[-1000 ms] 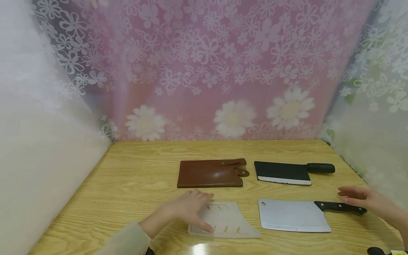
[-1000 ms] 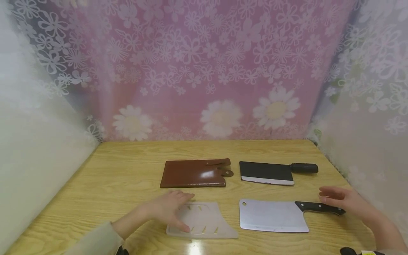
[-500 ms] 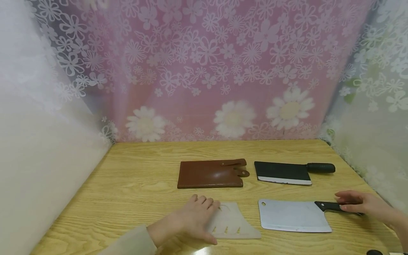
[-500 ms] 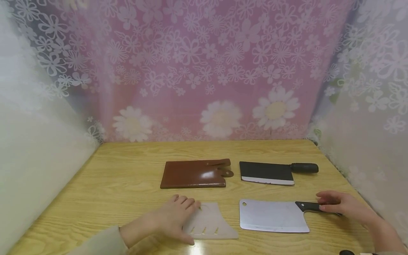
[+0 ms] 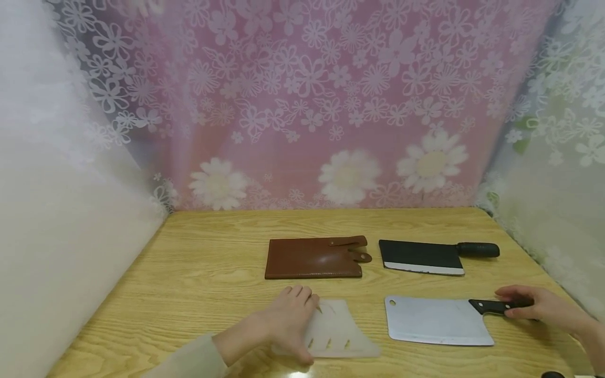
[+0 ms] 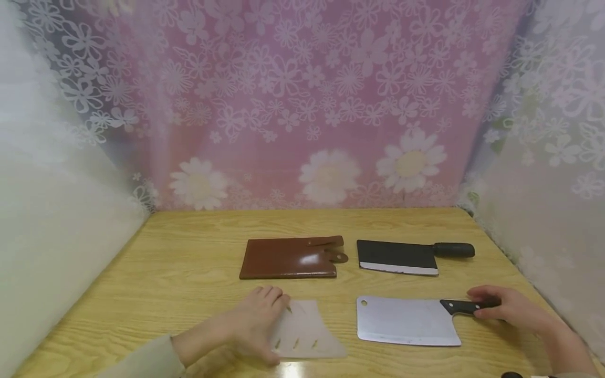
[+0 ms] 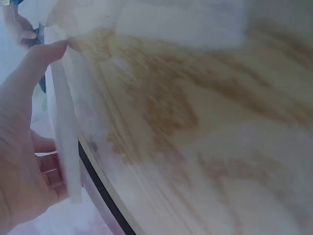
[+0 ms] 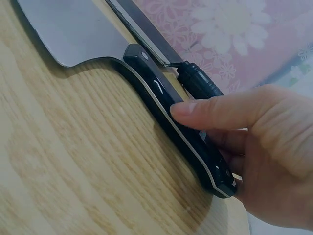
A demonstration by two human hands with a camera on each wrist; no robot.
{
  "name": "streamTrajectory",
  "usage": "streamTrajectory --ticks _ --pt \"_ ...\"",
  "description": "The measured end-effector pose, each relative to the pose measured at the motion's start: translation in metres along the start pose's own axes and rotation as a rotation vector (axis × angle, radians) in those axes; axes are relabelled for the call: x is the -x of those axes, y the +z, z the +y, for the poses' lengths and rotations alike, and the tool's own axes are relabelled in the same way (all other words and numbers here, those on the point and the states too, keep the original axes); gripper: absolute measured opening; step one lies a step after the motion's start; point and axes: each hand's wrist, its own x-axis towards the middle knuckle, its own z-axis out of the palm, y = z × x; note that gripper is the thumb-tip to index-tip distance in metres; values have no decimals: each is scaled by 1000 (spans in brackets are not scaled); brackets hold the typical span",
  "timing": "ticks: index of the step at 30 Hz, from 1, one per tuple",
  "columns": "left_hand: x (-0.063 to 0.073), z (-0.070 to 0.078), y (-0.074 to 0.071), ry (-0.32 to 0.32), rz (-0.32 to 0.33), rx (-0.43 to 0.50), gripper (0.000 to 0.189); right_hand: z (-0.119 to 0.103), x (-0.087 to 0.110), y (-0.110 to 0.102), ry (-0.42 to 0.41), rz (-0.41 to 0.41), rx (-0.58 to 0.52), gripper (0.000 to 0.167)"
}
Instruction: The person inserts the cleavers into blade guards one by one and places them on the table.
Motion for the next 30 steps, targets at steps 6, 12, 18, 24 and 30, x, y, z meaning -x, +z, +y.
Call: streamTrajectory --ticks 6,12,18,24,30 --pt "10 -8 -2 -6 72 -2 103 -2 -1 -1 -11 2 77 52" --pt "22 -18 -1 -65 80 -19 107 -9 -2 1 11 7 153 50" --pt "32 -31 -9 -107 184 -26 107 -14 -2 5 9 29 179 46" --pt "39 -46 -20 -154 309 5 106 -20 -5 6 9 41 211 42" --pt "40 -53 -26 -175 342 -5 106 -26 -5 9 -39 82 233 39"
